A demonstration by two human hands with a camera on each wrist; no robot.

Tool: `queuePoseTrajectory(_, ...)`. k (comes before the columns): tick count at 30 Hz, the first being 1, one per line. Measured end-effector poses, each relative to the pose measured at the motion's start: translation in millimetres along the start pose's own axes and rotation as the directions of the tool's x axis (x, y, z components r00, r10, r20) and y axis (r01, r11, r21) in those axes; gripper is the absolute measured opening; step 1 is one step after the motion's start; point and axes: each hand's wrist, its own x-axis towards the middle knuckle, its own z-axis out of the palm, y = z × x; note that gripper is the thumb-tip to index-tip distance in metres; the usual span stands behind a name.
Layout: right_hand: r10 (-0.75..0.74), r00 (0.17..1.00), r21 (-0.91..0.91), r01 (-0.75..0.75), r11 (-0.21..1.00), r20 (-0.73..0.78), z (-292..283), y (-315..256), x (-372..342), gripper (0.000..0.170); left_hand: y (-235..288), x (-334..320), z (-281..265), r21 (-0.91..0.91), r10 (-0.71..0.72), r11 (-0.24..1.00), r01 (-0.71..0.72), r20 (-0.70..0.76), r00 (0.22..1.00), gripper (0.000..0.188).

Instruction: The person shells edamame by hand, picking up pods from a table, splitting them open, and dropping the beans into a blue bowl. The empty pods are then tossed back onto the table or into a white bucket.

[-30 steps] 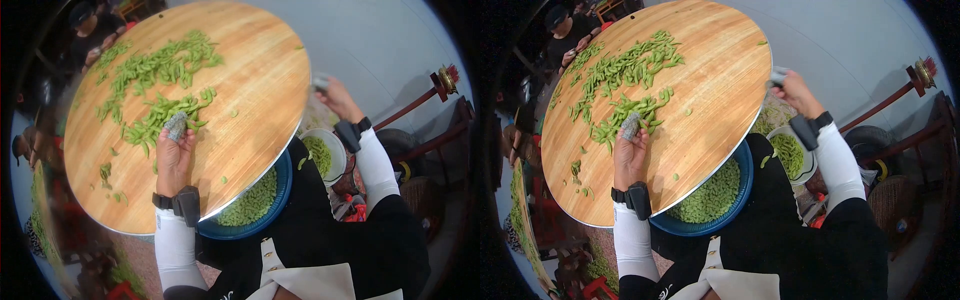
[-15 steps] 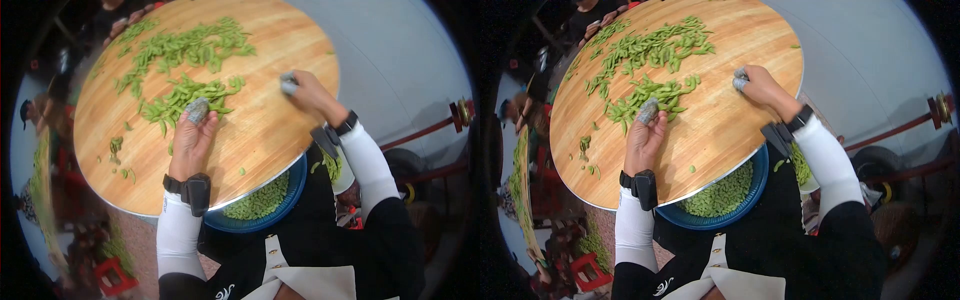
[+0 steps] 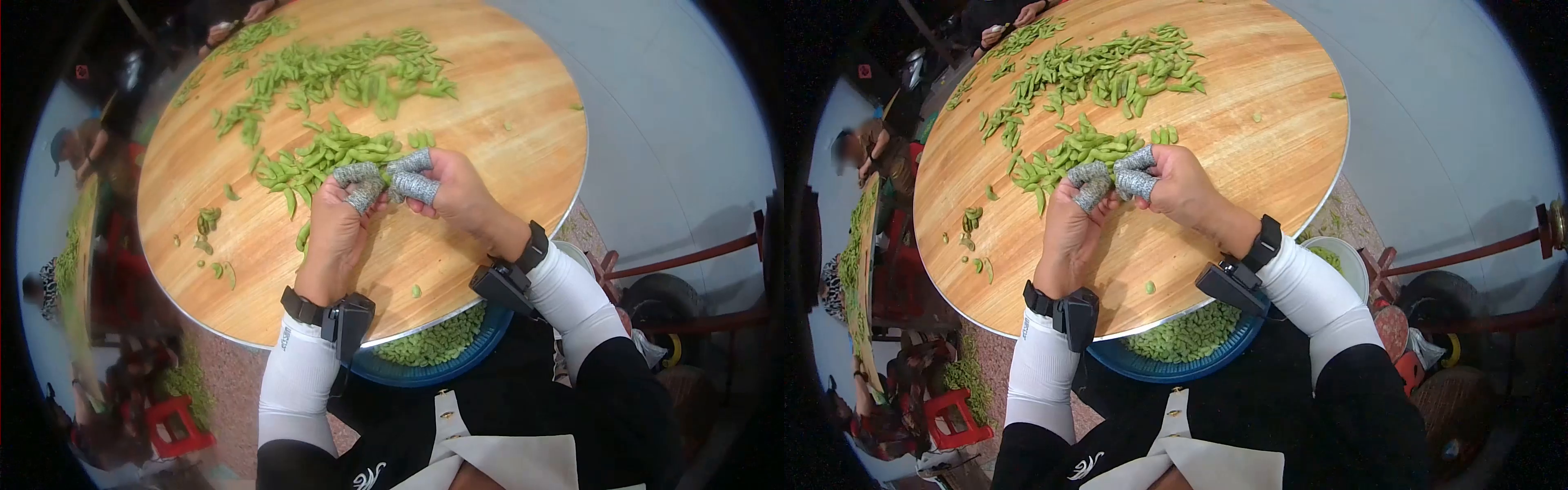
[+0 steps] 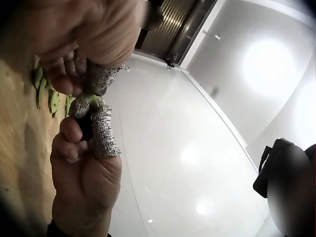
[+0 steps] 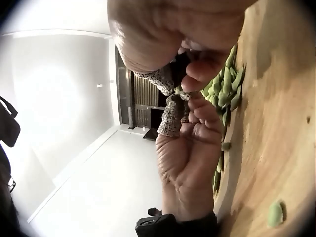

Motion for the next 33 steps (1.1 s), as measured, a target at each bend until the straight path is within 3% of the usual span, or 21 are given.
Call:
queuePoseTrajectory(3, 0.014, 0.999, -0.007, -0.014, 1.000, 0.050, -7.6, 1.6, 7.0, 0.013, 4.9, -1.1, 2.2, 0.130, -0.042, 0.991, 0.043, -0.009, 0.999, 0.019)
queuePoseTrajectory(6, 0.055, 0.997, 0.015, -0.056, 0.998, 0.060, -8.4, -2.5, 6.2, 0.014, 5.1, 0.0, 0.6, 0.019, -0.114, 0.993, 0.114, 0.036, 0.993, 0.016)
queuePoseTrajectory(8, 0.063, 0.995, 0.056, -0.067, 0.996, 0.074, -7.9, -1.9, 6.3, 0.016, 4.4, 1.1, 0.2, -0.207, -0.193, 0.960, 0.189, 0.001, 0.981, 0.014)
queuePoseTrajectory(23, 0.024, 0.996, 0.041, -0.027, 0.999, 0.085, -3.0, 2.7, 6.4, 0.013, -1.4, -1.8, 6.8, -0.221, -0.082, 0.972, 0.082, 0.009, 0.997, 0.017)
queuePoseTrajectory(33, 0.004, 0.996, 0.082, -0.011, 0.997, 0.093, -2.7, 4.9, 6.7, 0.011, -1.4, -3.6, 5.8, -0.243, -0.089, 0.966, 0.092, 0.025, 0.996, 0.014)
